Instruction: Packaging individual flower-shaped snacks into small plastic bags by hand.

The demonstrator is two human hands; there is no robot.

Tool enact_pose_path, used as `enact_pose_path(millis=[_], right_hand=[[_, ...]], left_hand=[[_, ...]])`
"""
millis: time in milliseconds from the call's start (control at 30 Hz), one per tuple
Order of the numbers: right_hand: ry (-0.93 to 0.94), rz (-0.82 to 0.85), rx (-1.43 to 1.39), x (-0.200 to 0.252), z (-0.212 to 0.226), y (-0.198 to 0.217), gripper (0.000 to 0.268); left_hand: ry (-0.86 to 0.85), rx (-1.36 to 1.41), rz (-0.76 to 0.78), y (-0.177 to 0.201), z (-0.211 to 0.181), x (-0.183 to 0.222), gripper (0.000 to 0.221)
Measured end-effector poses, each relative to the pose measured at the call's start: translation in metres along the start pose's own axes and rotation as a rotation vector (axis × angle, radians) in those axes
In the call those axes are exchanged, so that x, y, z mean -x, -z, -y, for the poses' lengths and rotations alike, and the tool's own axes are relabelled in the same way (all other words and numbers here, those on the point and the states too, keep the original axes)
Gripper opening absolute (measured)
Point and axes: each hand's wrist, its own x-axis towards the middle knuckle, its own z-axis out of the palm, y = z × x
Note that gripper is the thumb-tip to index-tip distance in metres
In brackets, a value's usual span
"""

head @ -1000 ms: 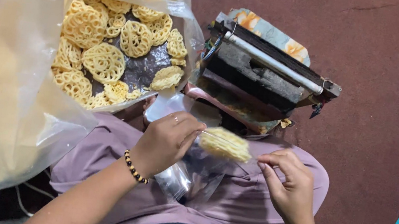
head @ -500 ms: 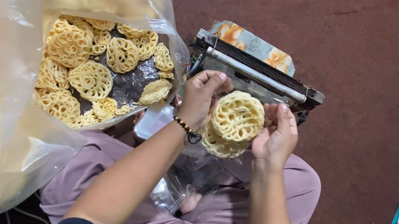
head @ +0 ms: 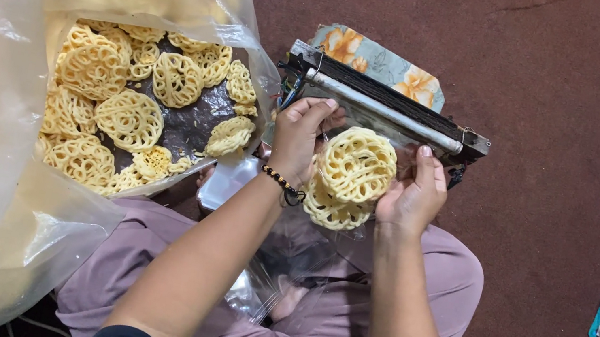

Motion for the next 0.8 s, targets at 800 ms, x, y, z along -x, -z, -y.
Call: enact_pose_path(millis=[800], right_hand=[[1.052, 0.930, 0.961, 0.113, 0.116, 0.011, 0.017]], left_hand=[[-0.490, -0.122, 0.171, 0.061, -0.082, 0.199, 0.011]])
